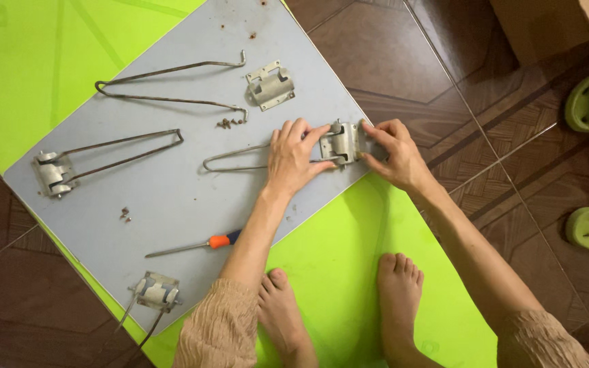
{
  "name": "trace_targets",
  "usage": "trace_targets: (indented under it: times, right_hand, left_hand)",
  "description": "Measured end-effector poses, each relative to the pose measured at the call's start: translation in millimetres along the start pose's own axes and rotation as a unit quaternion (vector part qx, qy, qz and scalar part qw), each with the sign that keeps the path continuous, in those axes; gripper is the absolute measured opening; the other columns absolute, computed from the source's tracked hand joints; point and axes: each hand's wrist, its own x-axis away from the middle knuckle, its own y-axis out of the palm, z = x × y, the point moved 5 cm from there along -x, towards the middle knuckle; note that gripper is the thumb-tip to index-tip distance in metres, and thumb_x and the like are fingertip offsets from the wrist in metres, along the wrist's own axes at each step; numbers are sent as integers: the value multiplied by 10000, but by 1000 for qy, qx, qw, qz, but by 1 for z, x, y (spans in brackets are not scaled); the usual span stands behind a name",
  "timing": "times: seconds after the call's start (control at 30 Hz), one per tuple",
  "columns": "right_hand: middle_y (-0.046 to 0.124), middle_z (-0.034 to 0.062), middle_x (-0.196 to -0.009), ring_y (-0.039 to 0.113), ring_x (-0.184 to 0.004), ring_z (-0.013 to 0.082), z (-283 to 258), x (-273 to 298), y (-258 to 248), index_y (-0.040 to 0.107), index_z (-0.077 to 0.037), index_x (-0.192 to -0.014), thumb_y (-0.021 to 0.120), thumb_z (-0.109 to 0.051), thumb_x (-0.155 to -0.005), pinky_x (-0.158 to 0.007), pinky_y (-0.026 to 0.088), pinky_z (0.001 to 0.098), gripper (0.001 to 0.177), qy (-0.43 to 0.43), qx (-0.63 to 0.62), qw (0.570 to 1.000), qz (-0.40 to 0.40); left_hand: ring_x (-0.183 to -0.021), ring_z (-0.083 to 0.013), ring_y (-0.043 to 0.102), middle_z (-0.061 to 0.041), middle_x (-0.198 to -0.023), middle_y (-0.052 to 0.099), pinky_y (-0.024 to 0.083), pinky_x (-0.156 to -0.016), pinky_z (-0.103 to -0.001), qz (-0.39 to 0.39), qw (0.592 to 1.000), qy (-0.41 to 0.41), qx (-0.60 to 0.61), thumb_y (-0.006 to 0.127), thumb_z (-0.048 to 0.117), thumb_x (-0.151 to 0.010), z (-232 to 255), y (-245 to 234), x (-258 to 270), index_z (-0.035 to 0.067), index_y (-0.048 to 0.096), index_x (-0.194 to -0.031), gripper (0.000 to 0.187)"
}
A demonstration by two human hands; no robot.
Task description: The person assembles metal furniture hardware components on a green mat. They use a screwdriver to attach metal rods to small metal brackets, handling screws and parts one at a time.
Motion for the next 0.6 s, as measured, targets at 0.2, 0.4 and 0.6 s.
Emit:
trace_targets:
  times: [0.2,0.4,0.6]
  right_hand:
    - [558,156,-1199,561,-1098,288,0,1,1,576,-87,-1479,811,-141,-836,-918,518,398,686,-10,-1,1000,-6]
    - [540,154,-1231,573,-1100,270,-1,6,-2,554,-100,-1486,857,-227,-813,-909,542,374,749,38,-5,999,-37]
    - [551,138,-1200,587,-1066,270,-5,4,-2,574,-128,-1474,894,-185,-752,-905,548,371,793,28,-3,999,-42]
  left_hand:
    - [-1013,-250,535,-33,-1039,580,443,-868,-413,6,1000,12,26,963,311,-563,-6,5,0,114,703,-1254,764]
    - [-1023,-250,541,-33,-1021,575,447,-881,-414,-3,999,37,23,968,266,-565,-6,7,-1,107,712,-1229,729]
    - [-1014,-253,543,-35,-1016,574,450,-884,-412,-5,999,35,34,979,270,-555,-6,5,-2,107,710,-1201,718]
